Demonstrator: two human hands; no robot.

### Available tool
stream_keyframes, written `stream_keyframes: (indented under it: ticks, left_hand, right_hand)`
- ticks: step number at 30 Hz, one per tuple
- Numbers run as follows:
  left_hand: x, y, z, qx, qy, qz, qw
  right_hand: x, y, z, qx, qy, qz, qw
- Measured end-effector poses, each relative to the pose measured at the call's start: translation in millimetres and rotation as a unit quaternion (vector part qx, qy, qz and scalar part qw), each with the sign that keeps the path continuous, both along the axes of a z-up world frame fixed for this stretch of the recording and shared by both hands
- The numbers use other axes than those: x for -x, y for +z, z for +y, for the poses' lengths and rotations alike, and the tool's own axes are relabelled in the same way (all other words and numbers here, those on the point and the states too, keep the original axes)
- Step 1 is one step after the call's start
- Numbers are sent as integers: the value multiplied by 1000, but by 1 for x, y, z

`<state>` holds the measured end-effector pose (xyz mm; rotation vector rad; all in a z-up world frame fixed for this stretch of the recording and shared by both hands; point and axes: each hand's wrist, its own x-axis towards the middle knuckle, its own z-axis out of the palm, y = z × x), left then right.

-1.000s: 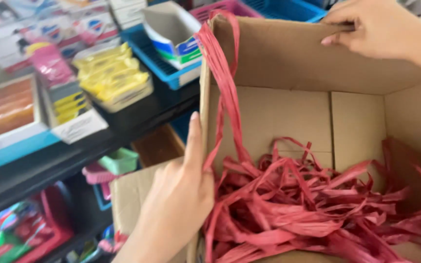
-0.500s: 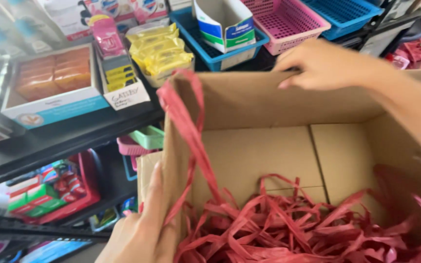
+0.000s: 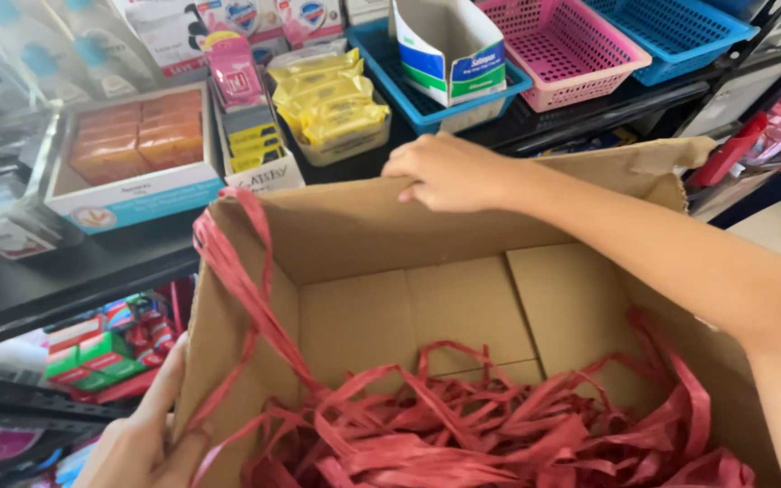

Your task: Packing bar soap into a cardboard box and managing twine.

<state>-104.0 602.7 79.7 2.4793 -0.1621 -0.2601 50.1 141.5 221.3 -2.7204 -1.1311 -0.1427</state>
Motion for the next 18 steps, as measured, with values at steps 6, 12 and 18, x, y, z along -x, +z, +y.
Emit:
stream_keyframes:
  ticks: [6,12,18]
  left_hand:
    - [-3,53,-48,-44,31,59,997]
    - [-11,72,-66,138,-77,-123,980]
    - [-24,95,-91,134,-36,-182,974]
  right_hand:
    - [11,-34,1,37,-14,-143,989]
    - [68,-3,8,156,105,-407,894]
    - [119,11,-39,246,121,-353,894]
